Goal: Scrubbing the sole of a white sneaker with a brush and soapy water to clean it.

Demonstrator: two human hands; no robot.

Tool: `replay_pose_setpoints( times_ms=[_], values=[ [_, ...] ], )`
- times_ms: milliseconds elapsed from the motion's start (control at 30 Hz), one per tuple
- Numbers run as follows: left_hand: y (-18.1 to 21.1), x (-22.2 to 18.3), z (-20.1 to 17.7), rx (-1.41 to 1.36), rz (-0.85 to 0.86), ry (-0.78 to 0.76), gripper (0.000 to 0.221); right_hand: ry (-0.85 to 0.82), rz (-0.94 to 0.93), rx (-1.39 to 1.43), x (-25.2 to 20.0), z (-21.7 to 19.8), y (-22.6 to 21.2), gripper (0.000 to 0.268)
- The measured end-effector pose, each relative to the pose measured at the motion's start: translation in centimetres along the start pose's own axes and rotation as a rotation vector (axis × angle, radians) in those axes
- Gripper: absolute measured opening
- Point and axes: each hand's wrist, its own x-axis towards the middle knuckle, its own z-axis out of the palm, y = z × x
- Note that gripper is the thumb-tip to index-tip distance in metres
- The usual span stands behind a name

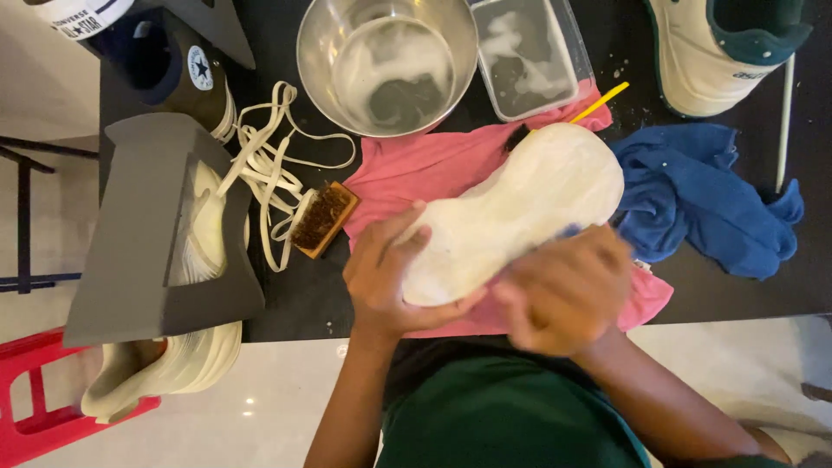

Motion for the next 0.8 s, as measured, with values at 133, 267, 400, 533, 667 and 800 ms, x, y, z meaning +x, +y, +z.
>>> replay_pose_setpoints(
  times_ms=[133, 267, 400, 533, 667, 800],
  values=[
    [1.4, -2.3, 0.4, -0.099, -0.129, 0.037, 0.095, -0.220, 0.112, -0.160, -0.8, -0.9, 4.5, 0.042],
    [1.6, -4.0, 0.8, -0.355, -0.379, 0.002, 0.099, -0.191, 0.416, -0.038, -2.1, 0.3, 9.7, 0.043],
    [1.9, -3.8, 1.6, -0.548, -0.538, 0.095, 0.108, -0.245, 0.111, 0.259, 4.6, 0.3, -0.2, 0.044],
    [2.6, -2.3, 0.4, -0.307, -0.471, -0.038, 0.106, -0.267, 0.162, 0.122, 1.8, -0.2, 5.6, 0.050],
    [2.1, -2.0, 0.6, -0.392, -0.443, -0.026, 0.101, -0.214, 0.123, -0.005, 2.5, 0.7, 3.5, 0.045],
    [0.9, -2.6, 1.4, -0.554, -0.350, -0.041, 0.092, -0.276, -0.028, 0.076, 3.0, 0.5, 0.4, 0.038]
  ],
)
